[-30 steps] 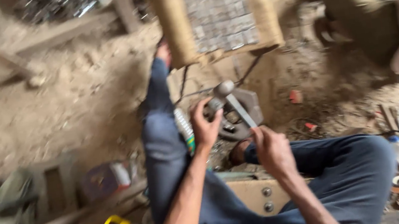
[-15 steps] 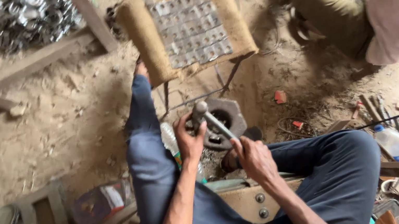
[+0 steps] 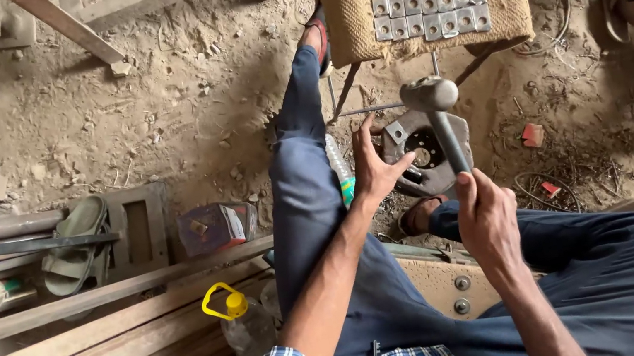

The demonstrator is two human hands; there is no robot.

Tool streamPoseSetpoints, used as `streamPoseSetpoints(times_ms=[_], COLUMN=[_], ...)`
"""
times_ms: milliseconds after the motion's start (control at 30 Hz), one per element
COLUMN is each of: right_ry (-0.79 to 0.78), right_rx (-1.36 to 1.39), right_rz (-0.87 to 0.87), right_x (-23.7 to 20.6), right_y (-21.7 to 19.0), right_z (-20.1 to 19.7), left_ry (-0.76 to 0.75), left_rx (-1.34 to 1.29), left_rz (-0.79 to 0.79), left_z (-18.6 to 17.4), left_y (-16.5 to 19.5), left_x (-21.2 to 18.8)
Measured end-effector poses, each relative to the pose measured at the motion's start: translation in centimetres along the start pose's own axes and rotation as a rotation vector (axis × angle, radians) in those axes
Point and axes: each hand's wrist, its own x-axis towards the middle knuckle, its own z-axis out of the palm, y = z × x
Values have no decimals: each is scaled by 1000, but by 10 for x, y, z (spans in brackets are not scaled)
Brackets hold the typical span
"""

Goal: The person sits on the ground and repeatedly strikes small metal pieces with a hammer on a metal anvil. They pick up each piece, position it on the anvil, hammer it, and then place it on a nearby stool covered with a mat.

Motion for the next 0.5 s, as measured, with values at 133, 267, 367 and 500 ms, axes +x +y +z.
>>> streamPoseSetpoints(times_ms=[133, 267, 367, 500], right_ry=[-329, -317, -276, -265], right_rx=[-193, -195, -136, 14], right_rz=[329, 288, 275, 326], right_x=[-2, -7, -5, 2], right_y=[3, 10, 16, 17], right_z=[13, 24, 24, 15], left_ry=[-7, -30, -25, 3], left_rx=[-36, 31, 52, -22], left_rz=[35, 25, 38, -21], left_z=[0, 2, 2, -1], left_y=[-5, -11, -10, -5], left_x=[-2, -1, -1, -1])
